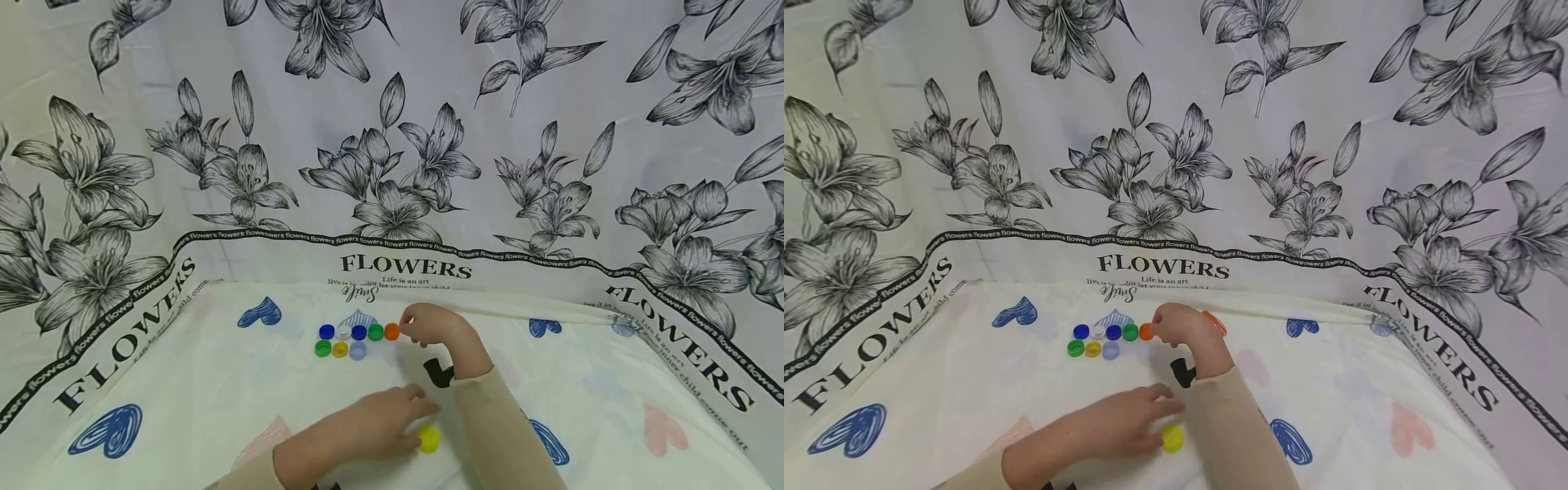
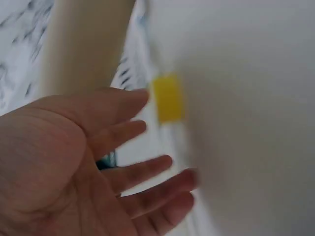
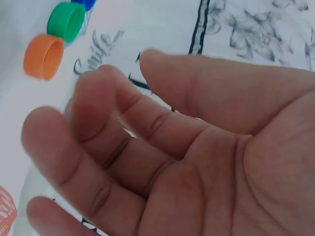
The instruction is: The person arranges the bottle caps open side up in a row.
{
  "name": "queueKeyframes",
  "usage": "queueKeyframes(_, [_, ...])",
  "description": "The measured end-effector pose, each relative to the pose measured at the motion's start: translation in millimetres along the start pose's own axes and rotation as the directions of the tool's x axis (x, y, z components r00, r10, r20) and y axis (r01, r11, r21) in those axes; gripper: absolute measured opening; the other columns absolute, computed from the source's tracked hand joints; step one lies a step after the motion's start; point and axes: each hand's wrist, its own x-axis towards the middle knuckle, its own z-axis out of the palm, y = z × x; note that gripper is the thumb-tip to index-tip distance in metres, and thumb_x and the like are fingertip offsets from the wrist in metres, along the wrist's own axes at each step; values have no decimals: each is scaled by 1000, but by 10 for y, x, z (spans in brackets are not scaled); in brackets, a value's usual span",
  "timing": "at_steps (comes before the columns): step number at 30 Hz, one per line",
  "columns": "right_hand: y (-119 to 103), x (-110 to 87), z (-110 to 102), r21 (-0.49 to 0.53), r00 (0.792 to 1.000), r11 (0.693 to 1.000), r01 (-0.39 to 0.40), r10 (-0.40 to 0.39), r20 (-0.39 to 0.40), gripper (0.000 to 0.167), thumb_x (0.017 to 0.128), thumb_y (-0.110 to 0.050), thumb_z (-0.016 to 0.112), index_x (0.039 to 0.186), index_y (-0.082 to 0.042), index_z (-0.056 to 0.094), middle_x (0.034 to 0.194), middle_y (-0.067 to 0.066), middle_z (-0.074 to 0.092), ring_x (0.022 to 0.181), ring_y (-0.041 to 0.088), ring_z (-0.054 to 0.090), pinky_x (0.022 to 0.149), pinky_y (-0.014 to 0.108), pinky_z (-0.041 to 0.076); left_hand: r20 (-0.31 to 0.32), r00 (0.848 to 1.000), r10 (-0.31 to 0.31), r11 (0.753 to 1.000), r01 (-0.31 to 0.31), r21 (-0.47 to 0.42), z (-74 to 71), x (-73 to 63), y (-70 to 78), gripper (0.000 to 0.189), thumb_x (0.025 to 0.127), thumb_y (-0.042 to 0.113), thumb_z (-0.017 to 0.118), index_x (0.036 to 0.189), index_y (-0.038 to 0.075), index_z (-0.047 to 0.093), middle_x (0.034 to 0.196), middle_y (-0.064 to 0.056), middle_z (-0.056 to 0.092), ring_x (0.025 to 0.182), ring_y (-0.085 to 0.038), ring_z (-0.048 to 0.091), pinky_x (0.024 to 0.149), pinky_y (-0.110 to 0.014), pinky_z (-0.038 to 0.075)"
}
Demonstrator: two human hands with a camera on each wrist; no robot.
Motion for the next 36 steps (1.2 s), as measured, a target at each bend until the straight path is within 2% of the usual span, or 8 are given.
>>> queueKeyframes(4, [34, -2, 15, -15, 1000, 1000, -6, 6, 3, 17, 103, -23, 60, 110, -9, 68, 86, 7, 66, 73, 24, 63, 63, 31, 45, 8, 994, 107, 988, -108, 113, 190, 65, 87, 31, 94, 28, 76, 125, 33, 70, 117, 7, 59, 91, -8, 50, 73, -21, 48])
queueKeyframes(7, [27, 12, 16, -28, 1000, 999, 15, -14, 16, 17, 102, -23, 62, 110, -10, 69, 84, 5, 65, 73, 23, 63, 65, 32, 47, -30, 999, 25, 995, -22, 97, 155, 80, 59, 23, 93, 22, 78, 114, 29, 75, 100, 7, 55, 81, -8, 47, 69, -21, 46])
queueKeyframes(10, [9, 27, 17, -51, 998, 998, 43, -40, 57, 15, 100, -20, 65, 110, -10, 70, 85, 4, 67, 73, 21, 64, 67, 31, 48, -74, 988, -138, 990, 138, -3, 53, 81, -46, 25, 92, 15, 77, 116, 17, 73, 94, 5, 56, 78, -10, 50, 74, -25, 50])
queueKeyframes(16, [-40, 39, 130, -117, 988, 993, 29, -10, 155, 17, 90, -11, 77, 107, -11, 74, 90, 1, 66, 79, 24, 66, 70, 35, 50, -216, 888, -406, 911, 376, -166, -103, 31, -306, 16, 90, 17, 79, 99, 6, 72, 81, 2, 65, 75, -16, 59, 73, -34, 55])
queueKeyframes(20, [-101, 73, 283, -181, 970, 981, 75, -30, 241, 10, 84, -14, 83, 86, -13, 73, 75, -3, 61, 69, 17, 58, 65, 33, 47, -287, 846, -450, 891, 403, -209, -118, 12, -399, 14, 93, 18, 76, 98, 5, 76, 87, -1, 70, 81, -20, 65, 74, -37, 56])
queueKeyframes(22, [-129, 108, 355, -208, 964, 971, 117, -61, 258, 22, 85, -13, 81, 70, -13, 65, 63, -4, 52, 59, 13, 49, 59, 29, 39, -306, 828, -470, 878, 406, -252, -111, 15, -426, 13, 96, 15, 71, 98, 3, 72, 86, -3, 68, 80, -20, 64, 73, -37, 56])
queueKeyframes(28, [-115, 200, 445, -222, 978, 971, 92, -46, 204, 43, 92, -7, 69, 56, -12, 47, 51, -3, 35, 49, 13, 34, 52, 27, 30, -324, 769, -551, 821, 428, -378, -89, 41, -483, 7, 99, 11, 65, 96, 7, 61, 80, -1, 60, 72, -15, 57, 68, -32, 52])
queueKeyframes(36, [-27, 273, 433, -166, 986, 985, 54, -26, 168, 32, 98, -19, 69, 70, -4, 67, 56, 0, 44, 52, 14, 41, 55, 28, 36, -274, 776, -568, 804, 451, -387, -101, 68, -498, 23, 96, 3, 63, 118, -4, 67, 110, -14, 71, 98, -27, 68, 89, -43, 56])
